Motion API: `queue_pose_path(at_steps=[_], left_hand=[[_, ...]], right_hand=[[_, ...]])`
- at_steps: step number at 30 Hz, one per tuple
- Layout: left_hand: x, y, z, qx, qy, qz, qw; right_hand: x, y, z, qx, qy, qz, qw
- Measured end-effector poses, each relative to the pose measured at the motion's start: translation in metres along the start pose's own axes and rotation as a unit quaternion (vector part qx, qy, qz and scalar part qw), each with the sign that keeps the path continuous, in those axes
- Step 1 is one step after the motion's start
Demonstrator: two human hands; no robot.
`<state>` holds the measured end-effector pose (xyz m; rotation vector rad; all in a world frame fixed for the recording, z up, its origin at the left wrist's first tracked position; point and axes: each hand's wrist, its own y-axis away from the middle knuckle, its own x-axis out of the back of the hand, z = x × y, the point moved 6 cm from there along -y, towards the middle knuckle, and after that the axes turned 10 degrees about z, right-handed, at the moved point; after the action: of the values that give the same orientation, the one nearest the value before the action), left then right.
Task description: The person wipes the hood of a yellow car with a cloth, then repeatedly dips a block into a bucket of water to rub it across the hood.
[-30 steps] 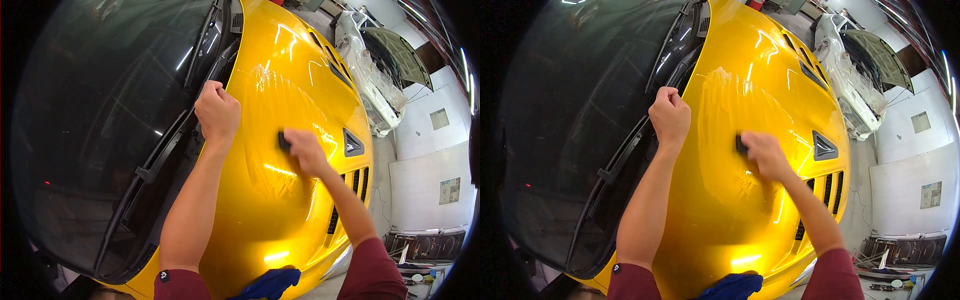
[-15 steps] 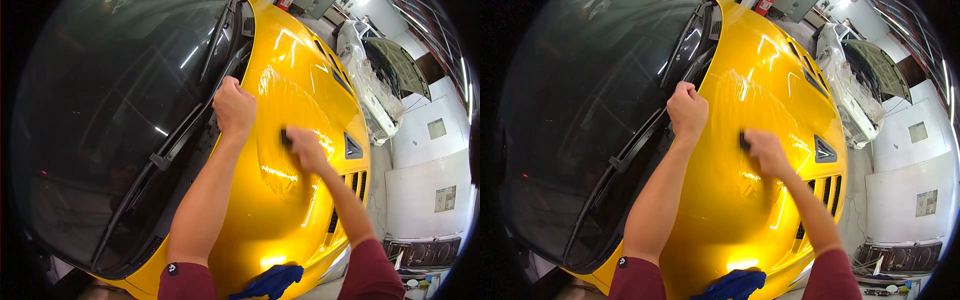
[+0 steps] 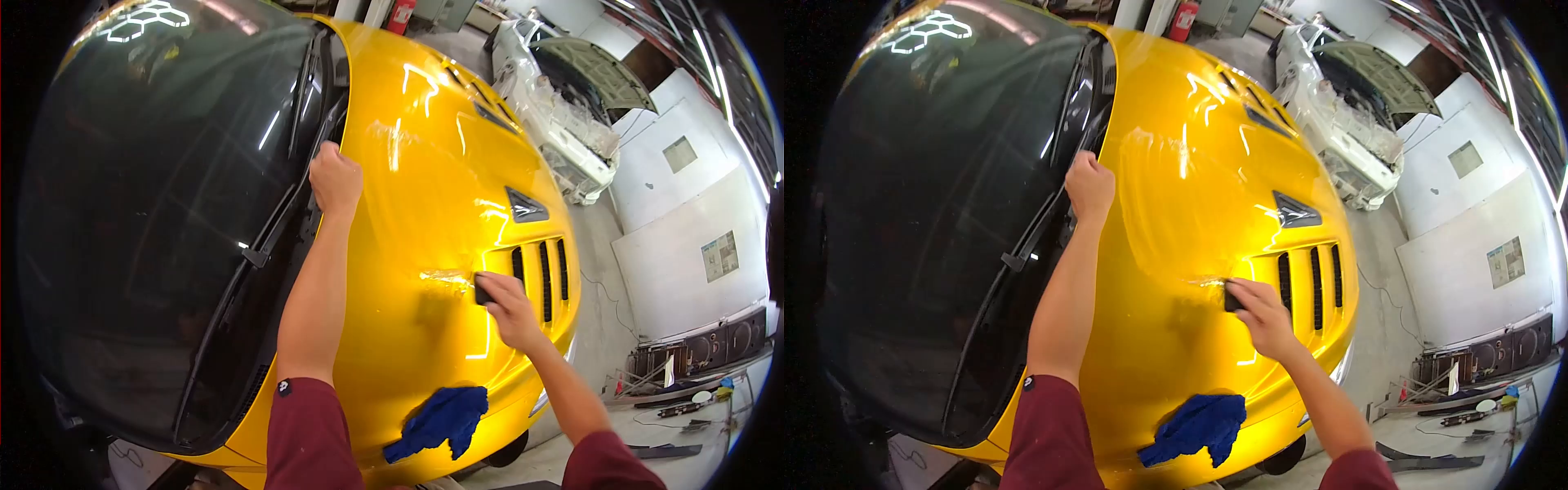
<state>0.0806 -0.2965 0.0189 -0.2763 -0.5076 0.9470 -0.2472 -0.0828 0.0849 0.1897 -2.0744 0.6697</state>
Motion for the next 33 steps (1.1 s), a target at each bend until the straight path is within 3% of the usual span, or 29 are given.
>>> queue_pose_path(at_steps=[3, 6, 8, 10, 12, 15, 16, 17, 19, 21, 23, 25, 26, 30, 33], left_hand=[[0.002, 0.003, 0.009, 0.039, -0.027, -0.012, 0.999], [-0.002, 0.012, 0.005, -0.022, 0.006, 0.015, 1.0], [0.01, 0.027, 0.009, -0.108, 0.074, 0.033, 0.991], [0.059, 0.073, 0.045, -0.097, 0.157, 0.032, 0.982], [0.108, 0.153, 0.077, -0.056, 0.211, -0.098, 0.971], [0.192, 0.29, 0.123, -0.066, 0.245, -0.301, 0.919], [0.217, 0.332, 0.133, -0.024, 0.25, -0.369, 0.895], [0.24, 0.366, 0.144, -0.058, 0.242, -0.411, 0.877], [0.269, 0.429, 0.149, 0.056, 0.281, -0.514, 0.808], [0.292, 0.477, 0.157, 0.18, 0.313, -0.587, 0.724], [0.314, 0.494, 0.185, 0.346, 0.359, -0.59, 0.635], [0.32, 0.51, 0.196, 0.417, 0.367, -0.581, 0.595], [0.323, 0.514, 0.198, 0.45, 0.373, -0.573, 0.575], [0.32, 0.515, 0.174, 0.443, 0.265, -0.534, 0.669], [0.331, 0.509, 0.185, 0.456, 0.288, -0.481, 0.691]], right_hand=[[0.107, 0.078, -0.028, -0.193, -0.019, 0.187, 0.963], [0.162, 0.184, -0.061, -0.293, 0.019, 0.201, 0.935], [0.172, 0.261, -0.072, -0.363, 0.019, 0.23, 0.903], [0.173, 0.331, -0.069, -0.456, -0.044, 0.29, 0.84], [0.144, 0.4, -0.06, -0.581, -0.158, 0.368, 0.709], [0.122, 0.416, -0.064, -0.601, -0.223, 0.386, 0.663], [0.126, 0.399, -0.07, -0.58, -0.24, 0.364, 0.688], [0.129, 0.382, -0.078, -0.557, -0.257, 0.34, 0.712], [0.138, 0.354, -0.087, -0.442, -0.221, 0.301, 0.815], [0.144, 0.341, -0.096, -0.447, -0.243, 0.24, 0.827], [0.152, 0.333, -0.106, -0.368, -0.177, 0.236, 0.882], [0.162, 0.322, -0.127, -0.245, -0.079, 0.218, 0.941], [0.154, 0.326, -0.129, -0.227, -0.087, 0.18, 0.953], [0.156, 0.332, -0.144, -0.167, -0.115, 0.128, 0.971], [0.169, 0.345, -0.138, -0.173, -0.133, 0.177, 0.96]])
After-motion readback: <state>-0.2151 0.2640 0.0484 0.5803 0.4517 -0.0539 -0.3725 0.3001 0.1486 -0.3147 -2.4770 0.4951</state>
